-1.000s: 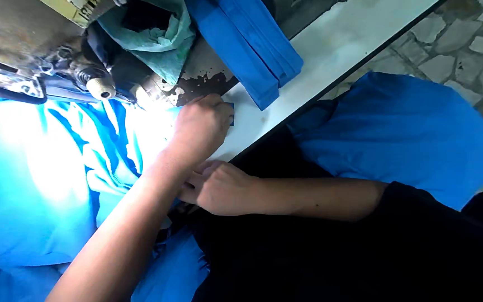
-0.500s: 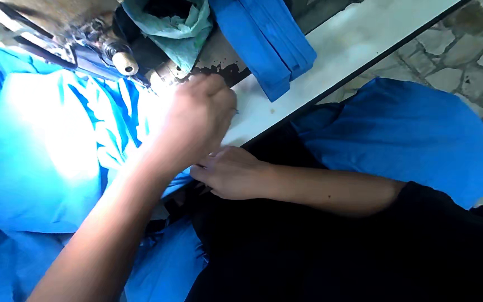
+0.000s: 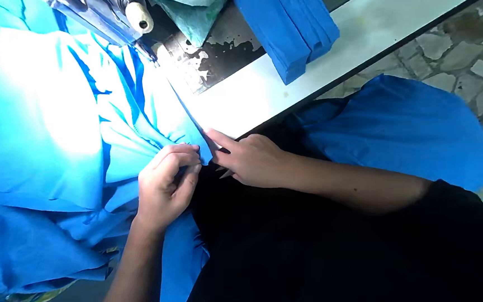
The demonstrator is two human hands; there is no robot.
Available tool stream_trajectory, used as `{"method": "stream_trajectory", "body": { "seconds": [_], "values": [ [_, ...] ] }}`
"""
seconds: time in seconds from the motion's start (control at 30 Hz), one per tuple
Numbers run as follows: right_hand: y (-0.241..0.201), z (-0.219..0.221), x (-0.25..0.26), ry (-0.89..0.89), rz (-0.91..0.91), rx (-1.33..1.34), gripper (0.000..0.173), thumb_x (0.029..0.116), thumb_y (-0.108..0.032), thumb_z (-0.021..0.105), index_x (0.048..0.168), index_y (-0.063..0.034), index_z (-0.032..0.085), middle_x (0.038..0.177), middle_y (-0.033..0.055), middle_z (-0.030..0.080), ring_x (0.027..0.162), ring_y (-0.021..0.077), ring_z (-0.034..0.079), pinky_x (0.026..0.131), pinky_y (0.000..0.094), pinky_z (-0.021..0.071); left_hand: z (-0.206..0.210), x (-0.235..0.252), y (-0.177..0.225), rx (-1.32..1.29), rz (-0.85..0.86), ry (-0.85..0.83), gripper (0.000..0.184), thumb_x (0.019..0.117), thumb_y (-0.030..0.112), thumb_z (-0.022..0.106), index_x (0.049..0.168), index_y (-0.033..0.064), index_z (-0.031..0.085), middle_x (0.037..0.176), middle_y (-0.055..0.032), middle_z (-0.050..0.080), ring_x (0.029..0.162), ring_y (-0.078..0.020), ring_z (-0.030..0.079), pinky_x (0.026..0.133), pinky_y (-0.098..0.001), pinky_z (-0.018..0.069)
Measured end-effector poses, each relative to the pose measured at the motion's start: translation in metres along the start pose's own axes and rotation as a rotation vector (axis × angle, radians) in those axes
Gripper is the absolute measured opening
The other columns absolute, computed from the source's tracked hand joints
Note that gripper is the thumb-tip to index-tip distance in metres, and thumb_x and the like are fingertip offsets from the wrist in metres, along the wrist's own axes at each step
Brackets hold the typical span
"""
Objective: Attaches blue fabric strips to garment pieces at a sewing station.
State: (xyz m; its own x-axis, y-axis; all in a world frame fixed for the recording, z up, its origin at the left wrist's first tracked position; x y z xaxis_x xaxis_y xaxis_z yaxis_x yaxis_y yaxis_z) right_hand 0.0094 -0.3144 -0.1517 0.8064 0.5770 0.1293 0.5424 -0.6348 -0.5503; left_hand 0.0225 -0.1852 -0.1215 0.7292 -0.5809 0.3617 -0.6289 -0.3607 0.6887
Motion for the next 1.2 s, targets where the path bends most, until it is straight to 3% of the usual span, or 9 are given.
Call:
{"method": "stream_trajectory", "body": {
  "seconds": [0.2, 0.27, 0.37, 0.47, 0.57, 0.73, 0.83, 1.1, 1.2],
  "values": [
    [0.001, 0.003, -0.001, 0.0, 0.003, -0.023, 0.037, 0.0837, -0.005, 0.075, 0.12, -0.011, 0.075, 0.148, 0.0186, 0.055, 0.053, 0.0212, 0.061, 0.047, 0.0371, 0.0499, 0.005, -0.001, -0.004, 0.023, -0.016, -0.04, 0.014, 0.0917, 0.007, 0.057, 0.085, -0.0041, 0.063, 0.096, -0.0144, 0.07, 0.108, -0.0166, 0.07, 0.103, -0.0305, 0.0529],
    [0.001, 0.002, -0.001, 0.01, -0.007, -0.019, 0.025, 0.0851, -0.006, 0.074, 0.11, -0.0097, 0.076, 0.147, 0.0187, 0.056, 0.054, 0.0216, 0.062, 0.047, 0.0374, 0.05, -0.004, 0.008, -0.004, 0.107, -0.038, -0.07, 0.021, 0.0936, 0.013, 0.055, 0.089, -0.0037, 0.067, 0.098, -0.0144, 0.072, 0.101, -0.0156, 0.07, 0.095, -0.0288, 0.0549],
    [0.0, 0.001, -0.002, 0.055, -0.035, -0.014, 0.019, 0.0826, -0.006, 0.076, 0.102, -0.009, 0.077, 0.146, 0.0187, 0.057, 0.053, 0.0215, 0.062, 0.045, 0.0376, 0.05, -0.021, 0.039, -0.012, 0.345, -0.101, -0.052, 0.029, 0.0994, 0.017, 0.053, 0.102, -0.0049, 0.072, 0.099, -0.0216, 0.073, 0.092, -0.0295, 0.071, 0.083, -0.0438, 0.0547],
    [0.001, 0.002, -0.003, 0.039, -0.028, -0.008, 0.025, 0.0813, -0.005, 0.077, 0.106, -0.0091, 0.077, 0.15, 0.0188, 0.054, 0.054, 0.0227, 0.063, 0.047, 0.0383, 0.051, -0.03, 0.079, -0.032, 0.512, -0.255, -0.041, 0.033, 0.1044, 0.018, 0.05, 0.106, -0.0077, 0.07, 0.103, -0.0305, 0.068, 0.099, -0.0444, 0.066, 0.087, -0.0591, 0.0467],
    [0.002, 0.003, -0.003, 0.033, -0.019, -0.005, 0.022, 0.0821, -0.004, 0.075, 0.103, -0.0084, 0.076, 0.149, 0.0193, 0.055, 0.055, 0.0241, 0.064, 0.047, 0.0392, 0.0514, -0.027, 0.104, -0.057, 0.614, -0.414, -0.099, 0.031, 0.1037, 0.018, 0.048, 0.11, -0.0051, 0.069, 0.112, -0.0302, 0.064, 0.114, -0.0454, 0.059, 0.097, -0.0621, 0.038],
    [0.004, 0.005, -0.003, 0.015, -0.018, -0.014, 0.022, 0.0816, -0.005, 0.077, 0.103, -0.0097, 0.076, 0.15, 0.0179, 0.054, 0.054, 0.0222, 0.062, 0.046, 0.0376, 0.05, -0.011, 0.084, -0.069, 0.558, -0.34, -0.18, 0.026, 0.0994, 0.013, 0.058, 0.111, -0.0069, 0.071, 0.131, -0.0279, 0.062, 0.128, -0.0461, 0.055, 0.106, -0.0609, 0.0392],
    [0.004, 0.005, -0.004, 0.055, -0.05, 0.005, 0.023, 0.0815, -0.004, 0.076, 0.104, -0.0087, 0.077, 0.148, 0.0191, 0.055, 0.053, 0.0218, 0.062, 0.045, 0.0374, 0.0499, -0.007, 0.062, -0.064, 0.49, -0.331, -0.171, 0.033, 0.1002, 0.018, 0.058, 0.121, -0.0059, 0.069, 0.142, -0.0284, 0.057, 0.136, -0.047, 0.05, 0.111, -0.0634, 0.0333],
    [0.004, 0.005, -0.004, 0.06, -0.066, -0.017, 0.022, 0.085, -0.006, 0.073, 0.107, -0.0089, 0.077, 0.149, 0.0195, 0.054, 0.053, 0.0206, 0.061, 0.045, 0.0357, 0.0491, -0.002, 0.043, -0.057, 0.455, -0.293, -0.132, 0.035, 0.0994, 0.022, 0.057, 0.123, 0.0, 0.071, 0.145, -0.025, 0.056, 0.137, -0.0437, 0.05, 0.113, -0.0592, 0.0347],
    [0.004, 0.005, -0.003, 0.051, -0.055, -0.019, 0.023, 0.0837, -0.006, 0.075, 0.106, -0.0091, 0.077, 0.15, 0.0183, 0.053, 0.053, 0.0206, 0.061, 0.046, 0.0357, 0.049, -0.004, 0.049, -0.053, 0.441, -0.277, -0.126, 0.029, 0.0981, 0.014, 0.058, 0.116, -0.0016, 0.073, 0.136, -0.0258, 0.062, 0.13, -0.0429, 0.056, 0.108, -0.0579, 0.0391]
  ]
}}
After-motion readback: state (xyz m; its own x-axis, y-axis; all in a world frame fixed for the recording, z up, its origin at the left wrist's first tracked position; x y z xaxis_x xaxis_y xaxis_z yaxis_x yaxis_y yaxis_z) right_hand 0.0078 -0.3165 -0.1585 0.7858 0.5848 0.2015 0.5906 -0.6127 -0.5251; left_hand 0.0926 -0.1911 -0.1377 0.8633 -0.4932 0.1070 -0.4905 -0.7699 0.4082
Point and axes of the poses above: each hand's wrist, its own x-axis towards the middle knuckle, its own z-axis out of the palm, y = z × x, the point moved 8 cm from there along x, towards the middle knuckle
